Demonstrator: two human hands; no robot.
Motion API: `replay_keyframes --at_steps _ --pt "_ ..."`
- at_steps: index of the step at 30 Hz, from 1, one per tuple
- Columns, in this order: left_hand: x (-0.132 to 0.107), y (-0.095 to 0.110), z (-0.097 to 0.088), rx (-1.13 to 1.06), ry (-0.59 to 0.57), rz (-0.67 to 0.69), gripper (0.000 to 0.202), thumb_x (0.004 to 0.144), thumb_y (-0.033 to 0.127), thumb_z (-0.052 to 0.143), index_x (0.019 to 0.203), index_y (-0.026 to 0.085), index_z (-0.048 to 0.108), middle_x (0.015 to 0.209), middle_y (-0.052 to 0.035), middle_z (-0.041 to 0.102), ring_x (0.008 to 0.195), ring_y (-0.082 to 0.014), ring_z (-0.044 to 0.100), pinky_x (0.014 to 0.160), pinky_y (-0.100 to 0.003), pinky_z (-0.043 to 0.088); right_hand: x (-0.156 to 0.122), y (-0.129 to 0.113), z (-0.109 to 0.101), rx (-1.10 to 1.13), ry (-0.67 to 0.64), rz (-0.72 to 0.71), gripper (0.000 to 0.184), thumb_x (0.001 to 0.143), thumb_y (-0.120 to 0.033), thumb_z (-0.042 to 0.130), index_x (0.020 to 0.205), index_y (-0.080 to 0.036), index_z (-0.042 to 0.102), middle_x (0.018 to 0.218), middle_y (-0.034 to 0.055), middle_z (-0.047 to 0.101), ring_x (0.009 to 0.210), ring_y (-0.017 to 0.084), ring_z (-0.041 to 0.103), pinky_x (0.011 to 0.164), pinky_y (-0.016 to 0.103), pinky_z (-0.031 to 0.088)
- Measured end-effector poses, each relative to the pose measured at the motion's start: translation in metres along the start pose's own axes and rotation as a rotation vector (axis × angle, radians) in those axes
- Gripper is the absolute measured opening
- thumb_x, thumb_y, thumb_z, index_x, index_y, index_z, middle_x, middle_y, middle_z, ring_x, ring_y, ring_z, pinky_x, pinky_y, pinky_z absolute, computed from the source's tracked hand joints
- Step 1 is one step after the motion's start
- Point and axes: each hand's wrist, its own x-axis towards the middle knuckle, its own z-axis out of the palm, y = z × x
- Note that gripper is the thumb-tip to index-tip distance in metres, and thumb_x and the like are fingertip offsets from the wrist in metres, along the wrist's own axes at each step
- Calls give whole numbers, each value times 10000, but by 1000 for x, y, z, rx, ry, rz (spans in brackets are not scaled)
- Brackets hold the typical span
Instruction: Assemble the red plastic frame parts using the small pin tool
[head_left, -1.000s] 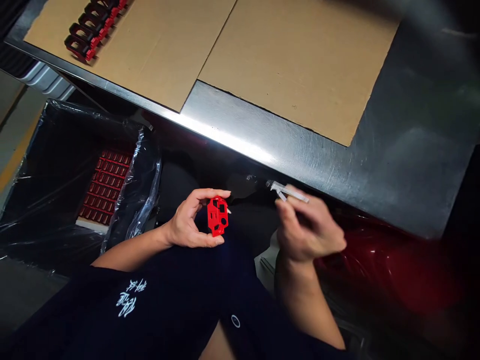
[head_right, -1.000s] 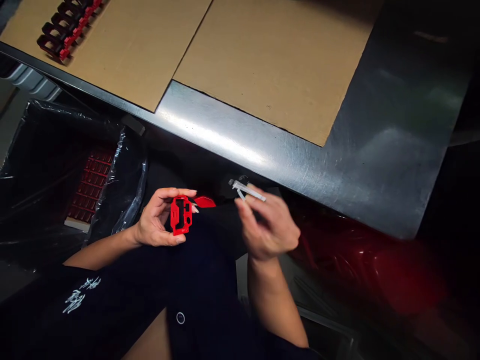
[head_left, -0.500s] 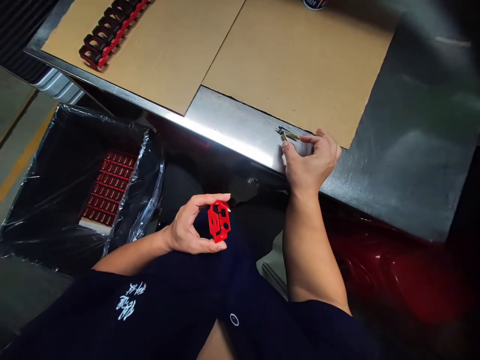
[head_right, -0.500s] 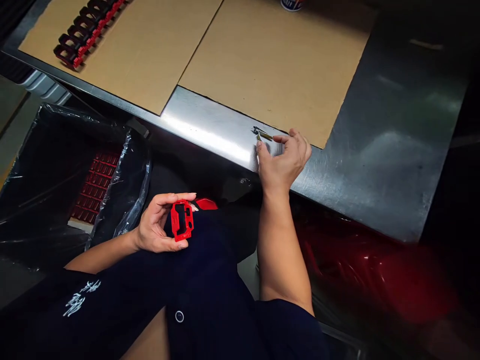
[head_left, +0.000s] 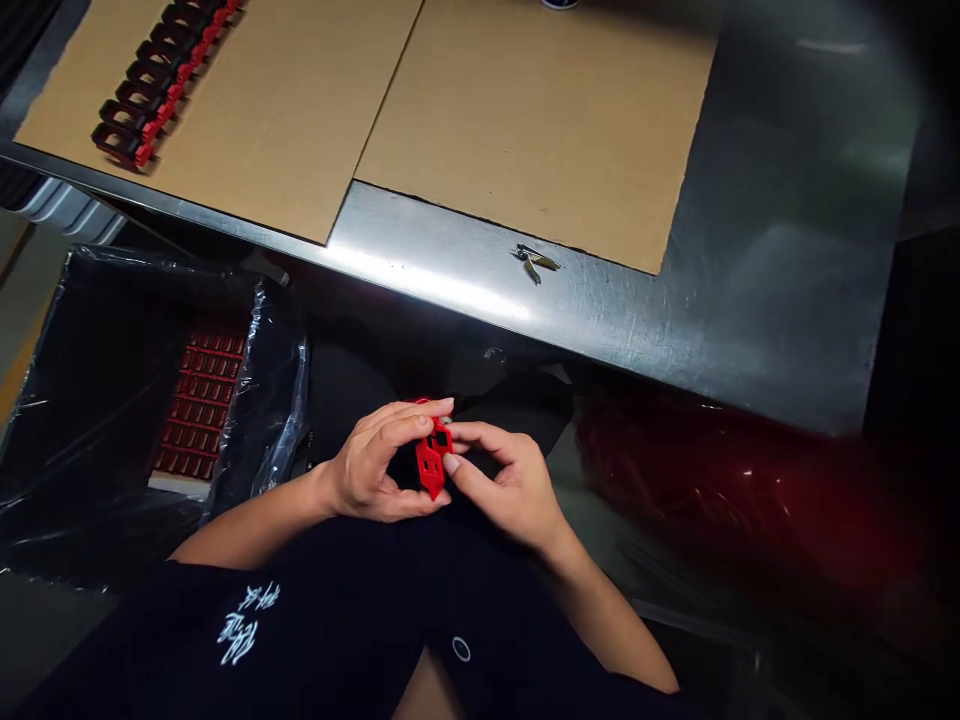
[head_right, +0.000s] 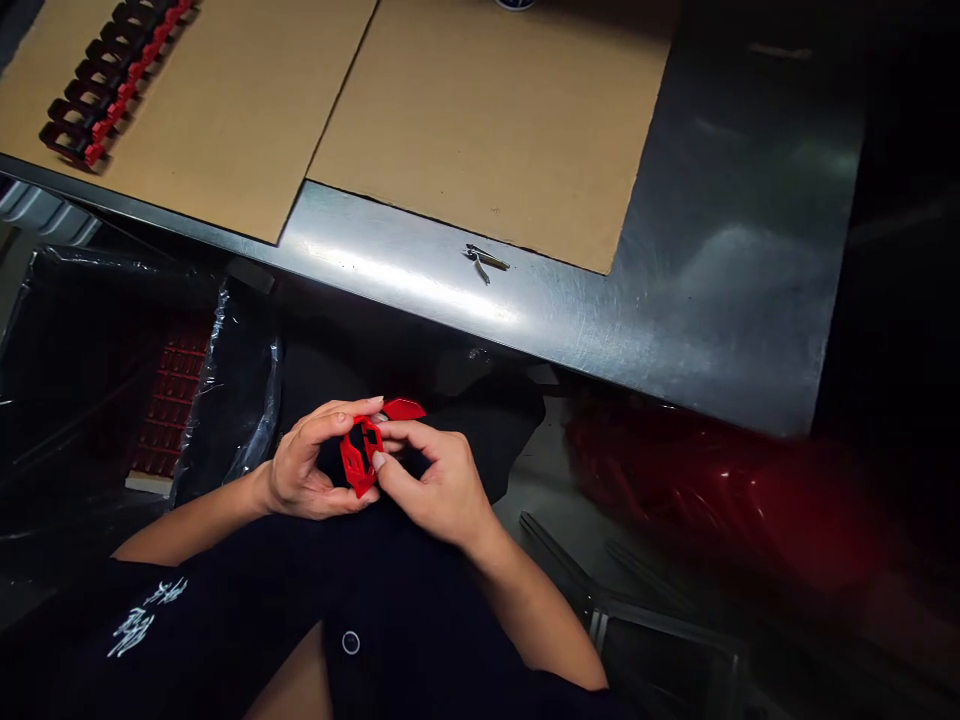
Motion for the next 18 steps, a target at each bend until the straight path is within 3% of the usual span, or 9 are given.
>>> replay_keyframes --at_steps 5,8,14,18 --pt "1 1 -1 -66 -4 -47 993 729 299 903 1550 154 364 1438 -268 605 1213 -313 697 946 -451 630 -3 8 -7 207 -207 114 264 874 -219 657 1117 -214 760 920 36 801 814 190 740 786 304 557" --pt "0 2 -2 -61 -7 -56 973 737 276 891 1548 144 370 1438 -275 602 1205 -316 701 933 -447 634 -4 11 -8 262 -275 197 250 883 -260 640 1093 -197 760 860 25 768 728 162 671 722 279 502" --pt "1 2 -1 -49 -30 -29 920 779 263 842 1562 152 369 1445 -261 606 1160 -282 725 953 -435 629 -1 3 -3 47 -294 281 193 889 -288 649 774 -148 717 625 -30 572 577 98 436 574 243 341" --pt "0 3 0 -81 -31 -32 949 731 213 871 1545 154 386 1447 -268 601 1157 -290 728 962 -433 623 2 -4 -8 10 -339 243 168 868 -239 622 745 -149 695 627 -33 543 581 99 420 575 244 337"
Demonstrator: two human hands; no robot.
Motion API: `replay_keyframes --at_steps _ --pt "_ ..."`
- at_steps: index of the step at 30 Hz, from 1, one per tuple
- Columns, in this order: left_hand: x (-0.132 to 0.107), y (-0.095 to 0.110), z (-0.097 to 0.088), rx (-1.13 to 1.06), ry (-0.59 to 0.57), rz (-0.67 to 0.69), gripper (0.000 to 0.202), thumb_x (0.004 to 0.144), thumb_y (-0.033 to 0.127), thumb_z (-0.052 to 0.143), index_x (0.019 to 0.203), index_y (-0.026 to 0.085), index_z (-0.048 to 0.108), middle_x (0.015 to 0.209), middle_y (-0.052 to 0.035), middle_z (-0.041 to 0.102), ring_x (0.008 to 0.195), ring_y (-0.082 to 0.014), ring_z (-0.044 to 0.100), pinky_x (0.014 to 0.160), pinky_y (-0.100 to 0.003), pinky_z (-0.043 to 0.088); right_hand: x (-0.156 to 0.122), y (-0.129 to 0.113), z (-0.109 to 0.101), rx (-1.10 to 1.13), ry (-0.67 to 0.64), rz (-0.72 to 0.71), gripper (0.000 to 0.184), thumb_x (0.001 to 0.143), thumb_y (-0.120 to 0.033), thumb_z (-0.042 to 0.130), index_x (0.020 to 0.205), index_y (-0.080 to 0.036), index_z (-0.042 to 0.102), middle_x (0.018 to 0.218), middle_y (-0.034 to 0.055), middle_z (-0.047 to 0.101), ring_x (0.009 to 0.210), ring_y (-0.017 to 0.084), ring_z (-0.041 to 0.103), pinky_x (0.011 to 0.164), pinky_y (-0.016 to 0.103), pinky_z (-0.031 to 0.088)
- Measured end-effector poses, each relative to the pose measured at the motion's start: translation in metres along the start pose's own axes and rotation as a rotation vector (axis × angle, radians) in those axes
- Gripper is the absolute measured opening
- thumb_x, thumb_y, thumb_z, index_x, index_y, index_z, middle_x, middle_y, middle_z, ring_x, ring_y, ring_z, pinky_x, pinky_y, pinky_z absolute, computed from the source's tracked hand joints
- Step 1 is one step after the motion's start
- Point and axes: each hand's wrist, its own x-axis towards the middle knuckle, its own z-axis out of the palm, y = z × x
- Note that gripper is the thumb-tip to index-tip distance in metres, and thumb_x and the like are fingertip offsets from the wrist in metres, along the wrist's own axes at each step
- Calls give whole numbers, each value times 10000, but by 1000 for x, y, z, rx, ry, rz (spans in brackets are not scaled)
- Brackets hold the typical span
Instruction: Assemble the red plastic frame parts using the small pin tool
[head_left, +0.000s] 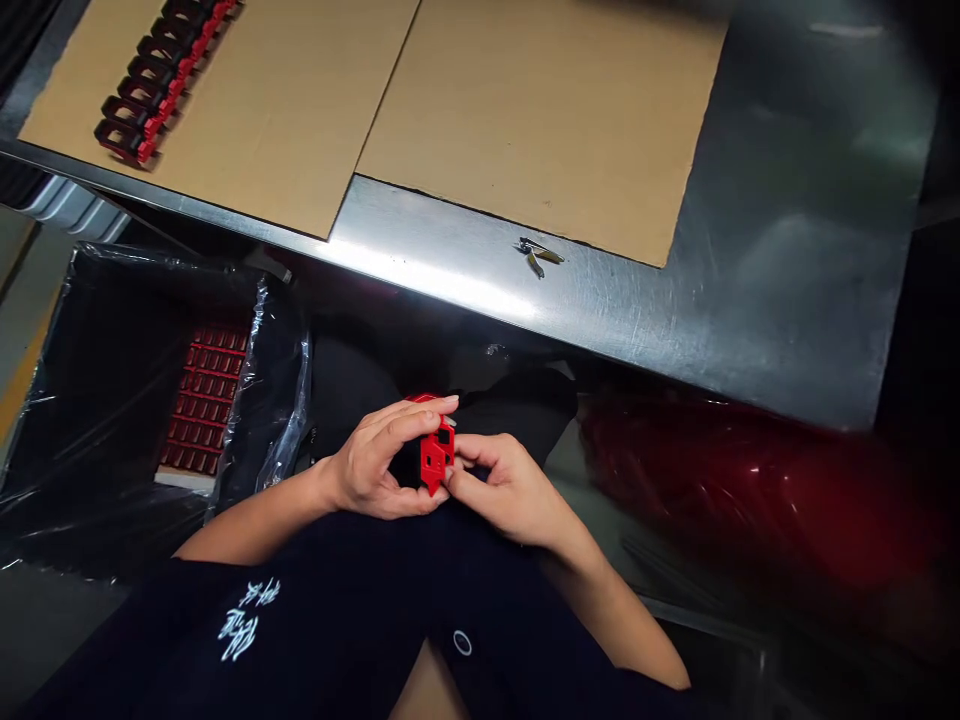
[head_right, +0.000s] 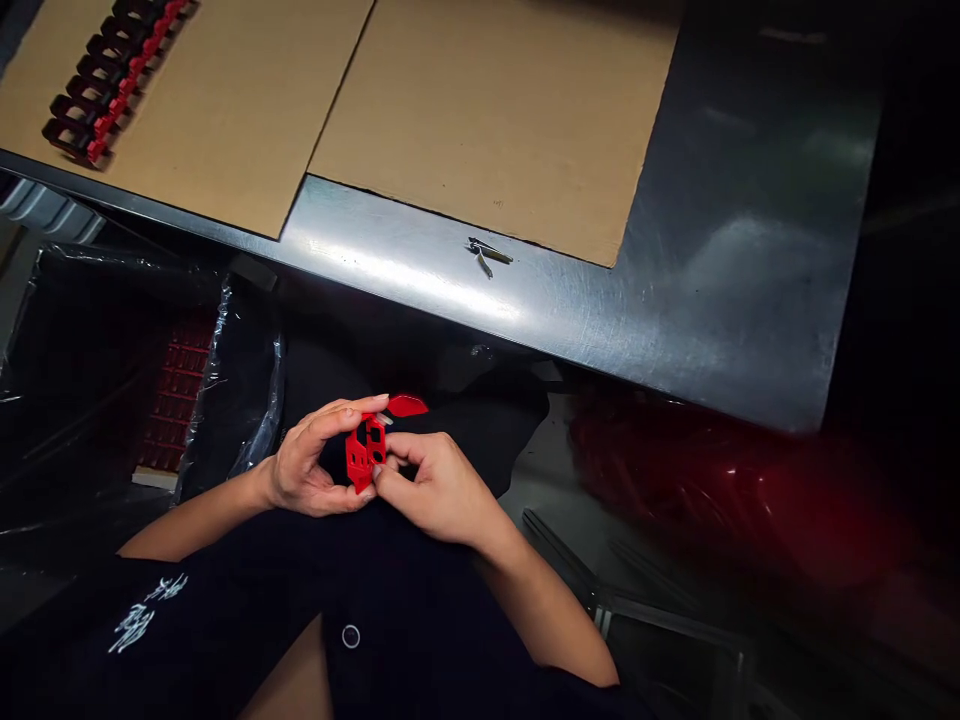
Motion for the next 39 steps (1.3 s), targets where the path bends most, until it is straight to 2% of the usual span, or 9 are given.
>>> replay_keyframes --at_steps 5,10,14,20,24,31,39 --pt "-8 1 2 -215 15 -178 1028 688 222 916 1543 231 346 1492 -254 566 1162 -286 727 970 -427 620 -4 5 -8 177 -120 -70 165 892 -300 642 914 -164 735 720 -9 621 653 131 517 658 264 416" --pt "-12 0 7 -423 42 -300 928 743 270 895 1504 255 364 1524 -250 534 1240 -307 690 990 -459 618 -7 19 -4 391 -94 -32 378 863 -428 746 1148 -179 748 788 18 720 720 167 632 747 306 485" --pt "-11 0 9 -486 40 -333 890 766 288 883 1492 271 368 1553 -237 506 1271 -312 672 1012 -477 609 -8 25 0 499 -87 -27 429 850 -430 788 1207 -197 740 810 27 753 759 169 679 788 304 504" --pt "-12 1 10 -519 34 -325 893 769 196 866 1495 279 353 1587 -228 465 1294 -318 658 1022 -491 606 -8 28 3 480 -56 -12 468 830 -476 798 1202 -199 737 840 33 744 755 178 675 767 309 511" --pt "-13 0 9 -511 24 -310 896 775 221 863 1506 279 350 1588 -233 459 1281 -319 666 1020 -499 603 -6 28 5 458 -47 -17 437 833 -491 798 1162 -208 744 840 21 722 744 163 654 760 298 503" --pt "-15 -4 7 -393 39 -332 908 747 302 882 1502 238 380 1466 -224 589 1228 -304 693 1035 -458 586 -2 30 7 423 7 10 424 831 -530 800 1082 -191 750 797 10 664 697 140 581 677 272 467" --pt "-15 -6 5 -381 12 -346 932 750 298 884 1515 249 354 1495 -234 566 1214 -297 700 1041 -464 573 1 32 10 429 26 21 443 814 -546 813 1076 -194 753 839 24 708 726 153 634 707 279 514"
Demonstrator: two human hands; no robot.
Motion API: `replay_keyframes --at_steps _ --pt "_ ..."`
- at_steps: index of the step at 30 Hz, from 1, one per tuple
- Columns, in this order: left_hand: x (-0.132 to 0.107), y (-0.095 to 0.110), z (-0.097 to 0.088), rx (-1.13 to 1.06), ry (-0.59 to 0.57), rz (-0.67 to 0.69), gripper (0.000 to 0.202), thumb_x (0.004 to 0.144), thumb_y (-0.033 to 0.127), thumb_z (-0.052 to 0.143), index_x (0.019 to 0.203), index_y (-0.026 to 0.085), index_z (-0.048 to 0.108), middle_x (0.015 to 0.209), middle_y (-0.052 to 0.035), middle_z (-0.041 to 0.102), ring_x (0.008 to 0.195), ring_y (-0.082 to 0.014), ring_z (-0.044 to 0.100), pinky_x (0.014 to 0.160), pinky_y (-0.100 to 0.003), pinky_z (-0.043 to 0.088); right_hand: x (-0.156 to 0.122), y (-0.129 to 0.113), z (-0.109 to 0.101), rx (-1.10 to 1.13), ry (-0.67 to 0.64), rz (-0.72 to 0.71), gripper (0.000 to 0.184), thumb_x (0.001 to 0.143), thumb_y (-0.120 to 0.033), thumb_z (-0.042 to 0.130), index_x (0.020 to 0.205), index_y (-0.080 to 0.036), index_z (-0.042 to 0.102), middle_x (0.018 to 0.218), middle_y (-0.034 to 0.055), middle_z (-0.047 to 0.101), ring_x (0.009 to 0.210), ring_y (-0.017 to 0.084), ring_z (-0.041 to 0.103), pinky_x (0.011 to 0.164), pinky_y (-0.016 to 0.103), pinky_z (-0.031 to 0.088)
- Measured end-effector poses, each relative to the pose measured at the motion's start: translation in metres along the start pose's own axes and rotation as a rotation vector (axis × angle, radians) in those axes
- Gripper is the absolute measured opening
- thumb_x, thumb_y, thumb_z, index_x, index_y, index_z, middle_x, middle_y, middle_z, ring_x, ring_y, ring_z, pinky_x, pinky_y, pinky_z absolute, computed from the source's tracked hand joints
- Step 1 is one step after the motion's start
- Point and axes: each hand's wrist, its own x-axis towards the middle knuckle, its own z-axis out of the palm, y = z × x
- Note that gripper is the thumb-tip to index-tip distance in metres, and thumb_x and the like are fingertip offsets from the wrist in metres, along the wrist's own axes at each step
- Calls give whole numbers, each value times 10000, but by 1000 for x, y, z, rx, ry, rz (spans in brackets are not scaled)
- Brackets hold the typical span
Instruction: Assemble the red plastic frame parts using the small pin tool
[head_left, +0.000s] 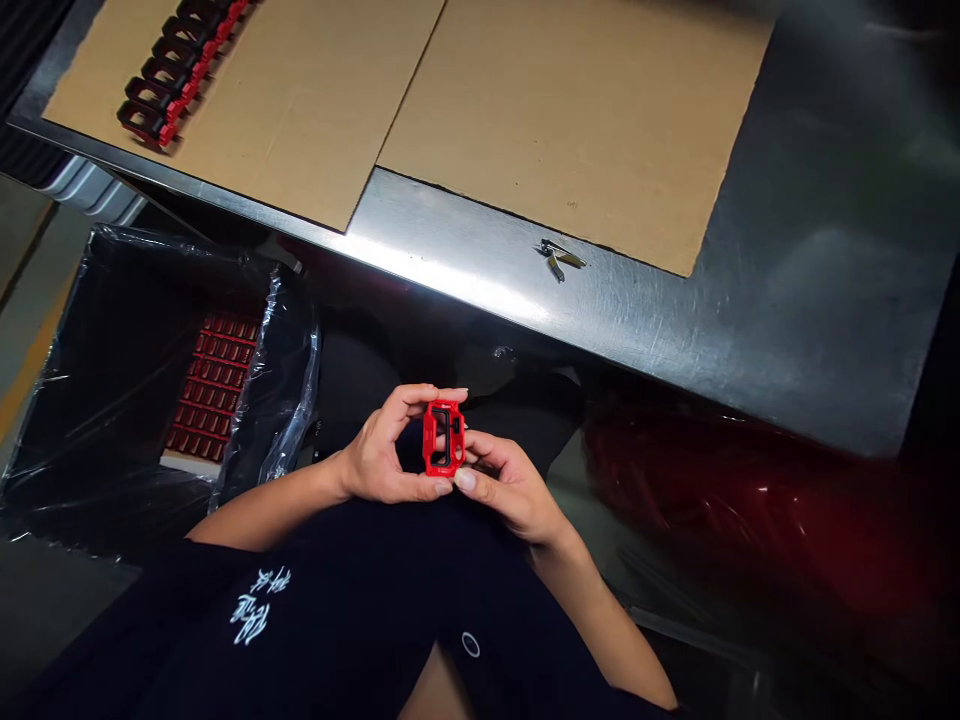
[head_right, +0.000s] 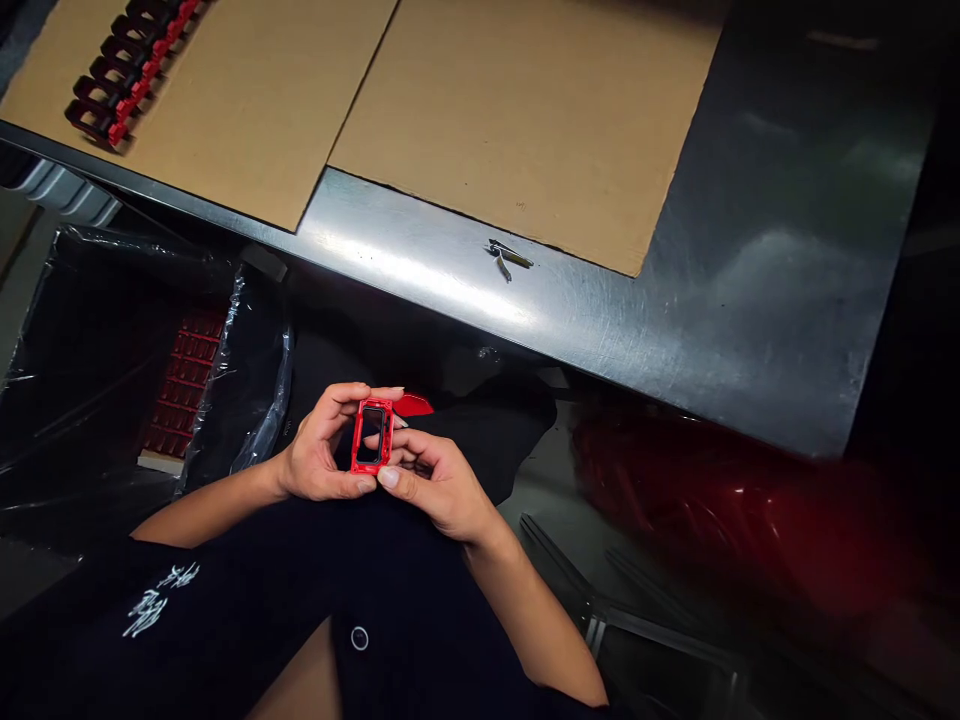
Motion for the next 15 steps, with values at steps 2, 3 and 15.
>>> replay_keyframes --at_steps 2,3,15 --pt "0 0 0 0 8 -9 919 755 299 880 1510 247 359 1506 -236 553 1234 -297 690 1040 -451 574 1 1 1 13 12 -30 408 818 -524 818 1062 -202 760 857 33 734 743 156 663 723 278 535" --pt "0 0 0 4 12 -9 914 757 296 879 1508 246 360 1510 -237 549 1247 -299 683 1043 -446 573 2 1 1 22 21 -44 388 822 -513 819 1054 -206 763 870 40 748 762 162 682 740 283 549" --pt "0 -3 -1 87 20 45 959 781 252 862 1555 255 295 1493 -247 551 1163 -265 712 1001 -442 603 4 4 4 25 140 -73 402 786 -502 858 1071 -233 772 1048 99 804 946 256 777 886 412 628"
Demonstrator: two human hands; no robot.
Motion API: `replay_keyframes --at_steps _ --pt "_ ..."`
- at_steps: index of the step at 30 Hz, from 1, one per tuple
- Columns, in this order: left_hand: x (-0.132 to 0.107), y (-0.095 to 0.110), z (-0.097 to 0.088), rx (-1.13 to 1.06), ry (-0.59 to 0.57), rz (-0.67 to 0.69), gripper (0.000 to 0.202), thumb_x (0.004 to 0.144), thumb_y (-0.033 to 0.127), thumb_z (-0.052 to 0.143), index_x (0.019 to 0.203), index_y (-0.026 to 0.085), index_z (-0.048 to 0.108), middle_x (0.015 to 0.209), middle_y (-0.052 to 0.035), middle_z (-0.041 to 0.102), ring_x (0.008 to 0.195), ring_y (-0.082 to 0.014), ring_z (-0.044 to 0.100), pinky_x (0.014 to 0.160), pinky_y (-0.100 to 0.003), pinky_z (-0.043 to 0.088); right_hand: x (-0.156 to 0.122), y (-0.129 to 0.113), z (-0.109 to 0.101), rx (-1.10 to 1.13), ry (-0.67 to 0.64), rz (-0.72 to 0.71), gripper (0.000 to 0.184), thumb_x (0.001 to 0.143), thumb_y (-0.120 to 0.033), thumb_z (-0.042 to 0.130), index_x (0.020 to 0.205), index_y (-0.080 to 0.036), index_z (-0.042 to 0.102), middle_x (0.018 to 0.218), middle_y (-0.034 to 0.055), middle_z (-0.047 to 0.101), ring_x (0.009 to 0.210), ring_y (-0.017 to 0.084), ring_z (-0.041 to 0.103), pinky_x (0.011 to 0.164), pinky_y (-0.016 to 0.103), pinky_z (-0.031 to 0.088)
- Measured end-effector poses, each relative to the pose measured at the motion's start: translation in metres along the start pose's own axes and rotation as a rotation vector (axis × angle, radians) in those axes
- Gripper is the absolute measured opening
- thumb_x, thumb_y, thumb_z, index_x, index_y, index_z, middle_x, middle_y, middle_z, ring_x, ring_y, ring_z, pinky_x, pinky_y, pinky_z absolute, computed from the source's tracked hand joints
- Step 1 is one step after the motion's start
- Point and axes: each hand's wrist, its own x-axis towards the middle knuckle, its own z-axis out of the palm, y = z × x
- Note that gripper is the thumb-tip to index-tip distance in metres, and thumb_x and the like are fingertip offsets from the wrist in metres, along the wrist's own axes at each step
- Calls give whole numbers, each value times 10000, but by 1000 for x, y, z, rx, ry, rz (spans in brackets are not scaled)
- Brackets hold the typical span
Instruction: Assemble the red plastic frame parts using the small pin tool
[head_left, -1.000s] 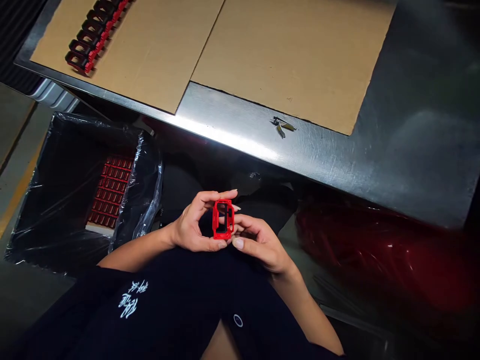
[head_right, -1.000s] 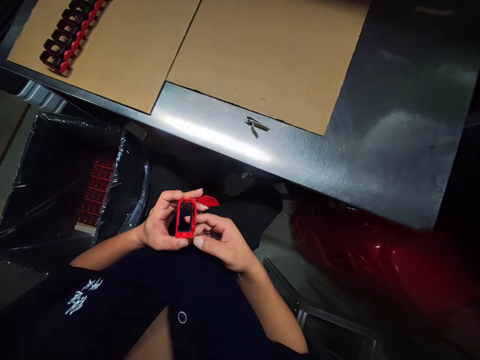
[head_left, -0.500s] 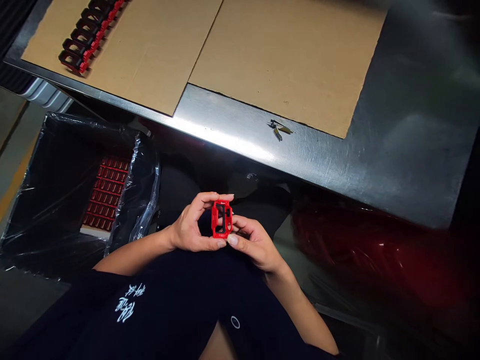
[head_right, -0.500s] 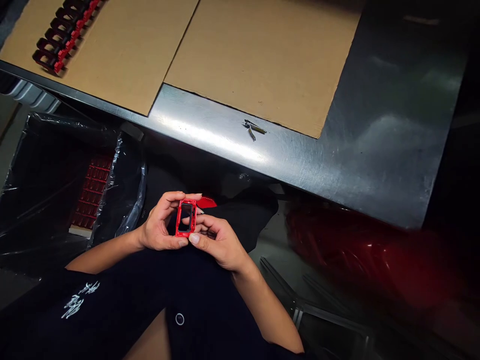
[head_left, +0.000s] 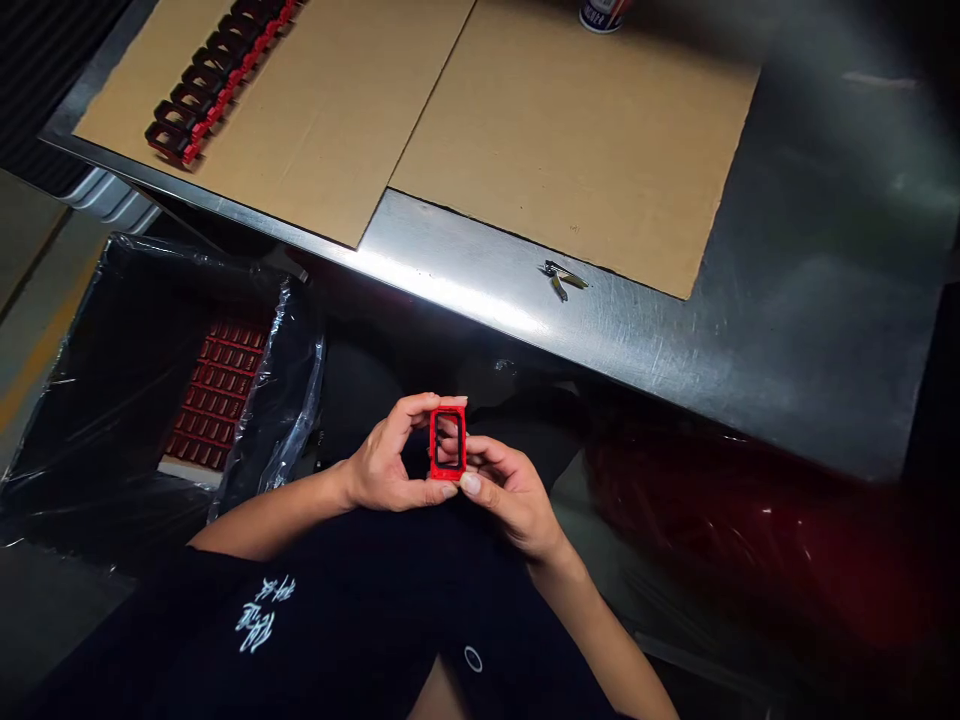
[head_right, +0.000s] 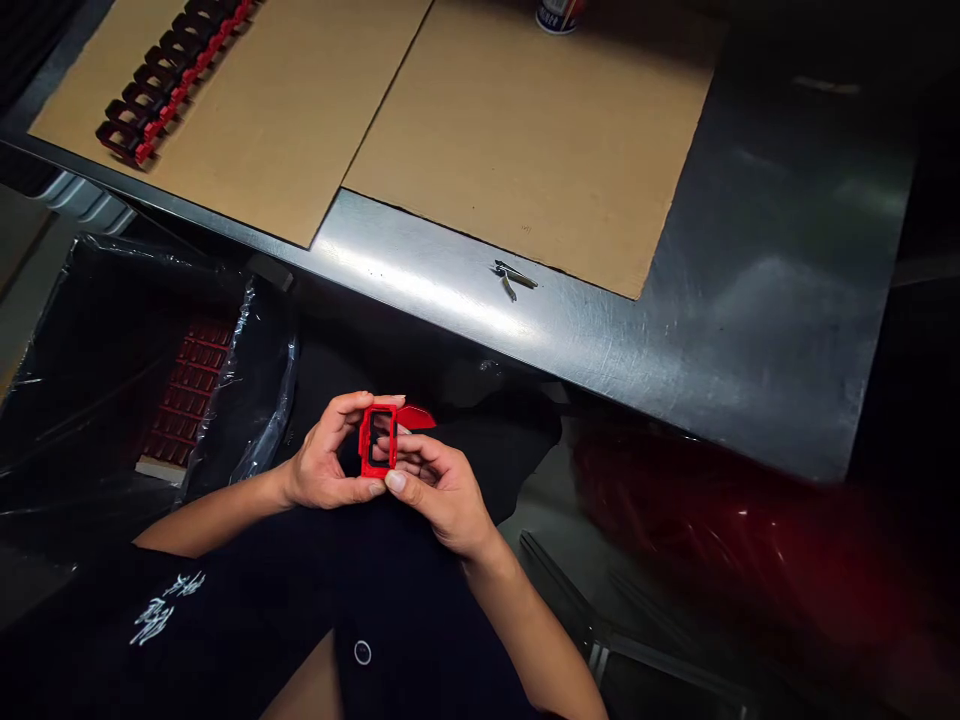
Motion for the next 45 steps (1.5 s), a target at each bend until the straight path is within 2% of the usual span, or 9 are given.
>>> replay_keyframes --at_steps 7,14,19,25,28,31,33,39,45 --pt "0 -2 0 45 20 35 955 791 244 850 1564 229 289 1480 -245 572 1235 -279 690 1059 -440 572 0 1 2 83 12 0 370 796 -441 863 1090 -247 747 1057 76 796 933 255 788 912 430 629" --pt "-1 -2 0 29 33 28 928 805 215 829 1563 232 294 1485 -227 574 1247 -268 687 1056 -412 576 0 5 3 100 4 -21 380 827 -458 837 1128 -257 720 925 61 800 914 271 789 881 442 641" --pt "-1 -1 -1 40 46 35 885 824 239 811 1555 232 313 1485 -219 574 1241 -270 687 1051 -405 574 -1 7 1 105 51 -75 316 847 -389 836 1140 -298 760 1112 52 794 903 228 782 848 388 646" --pt "-1 4 -1 29 66 -46 683 912 307 722 1503 255 383 1454 -182 604 1205 -275 696 1022 -413 580 0 2 1 55 171 -175 233 862 -401 819 1079 -317 803 1319 57 735 1144 280 726 789 339 643" --pt "-2 7 -2 25 105 -98 561 935 376 682 1431 229 465 1377 -160 653 1176 -270 701 1006 -402 579 1 0 0 22 183 -225 209 882 -376 803 1086 -331 806 1300 46 748 1224 284 697 915 387 630" --pt "-3 8 -5 38 167 -168 427 941 455 646 1276 199 573 1183 -117 718 1069 -249 714 933 -365 579 2 -1 -1 -72 187 -270 224 905 -375 778 1122 -326 802 1279 43 759 1253 275 684 1100 452 539" --pt "-4 10 -7 75 197 -214 346 934 459 646 1153 193 611 1057 -85 726 969 -222 709 868 -339 566 3 -1 -1 -133 187 -279 238 925 -381 752 1152 -322 795 1276 45 760 1244 272 690 1136 466 506" --pt "-3 15 -9 107 185 -308 195 875 356 677 923 193 581 934 -49 711 834 -174 674 805 -308 523 8 1 -3 -232 231 -291 255 966 -422 686 1169 -308 788 1250 61 770 1199 270 712 1093 456 533" --pt "-2 16 -14 -66 5 -445 279 823 432 667 773 181 555 790 -11 636 714 -133 558 711 -274 448 14 2 -5 -408 271 -278 268 966 -458 664 1110 -285 810 1149 66 799 1067 242 752 969 358 574"
